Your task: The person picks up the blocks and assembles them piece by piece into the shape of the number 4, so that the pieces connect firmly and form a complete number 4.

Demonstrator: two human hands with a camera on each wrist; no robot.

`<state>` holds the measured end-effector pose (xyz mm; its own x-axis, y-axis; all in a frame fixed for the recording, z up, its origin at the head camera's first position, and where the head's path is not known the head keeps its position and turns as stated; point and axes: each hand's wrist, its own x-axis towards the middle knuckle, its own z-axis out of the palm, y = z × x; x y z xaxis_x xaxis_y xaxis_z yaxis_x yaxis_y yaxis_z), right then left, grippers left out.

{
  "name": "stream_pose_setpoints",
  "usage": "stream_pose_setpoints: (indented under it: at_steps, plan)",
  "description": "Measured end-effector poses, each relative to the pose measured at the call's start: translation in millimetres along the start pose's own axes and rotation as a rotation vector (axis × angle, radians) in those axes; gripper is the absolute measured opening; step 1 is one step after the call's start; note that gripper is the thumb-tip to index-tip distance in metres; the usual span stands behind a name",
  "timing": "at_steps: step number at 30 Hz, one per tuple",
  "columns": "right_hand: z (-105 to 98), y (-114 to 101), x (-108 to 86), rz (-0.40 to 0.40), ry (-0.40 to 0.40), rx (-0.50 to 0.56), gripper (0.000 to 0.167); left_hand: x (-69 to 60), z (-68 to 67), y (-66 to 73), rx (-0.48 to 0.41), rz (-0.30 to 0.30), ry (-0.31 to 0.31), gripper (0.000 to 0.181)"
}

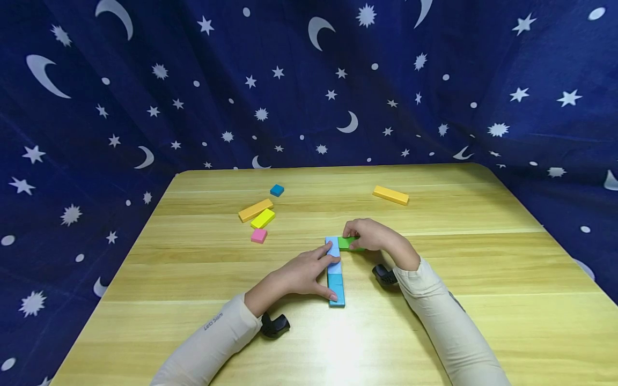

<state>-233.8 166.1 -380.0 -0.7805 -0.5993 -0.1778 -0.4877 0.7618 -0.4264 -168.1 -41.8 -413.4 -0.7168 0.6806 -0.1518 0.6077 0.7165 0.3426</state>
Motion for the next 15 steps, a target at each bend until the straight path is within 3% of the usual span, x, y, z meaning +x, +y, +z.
stream_pose_setpoints:
  at_steps: [15]
  plan:
    - [1.1, 1.4, 0.2, 0.015, -0.006, 0.02, 0.019, 1.2, 2.1, -1.4, 0.015, 0.007, 0.003, 0.085]
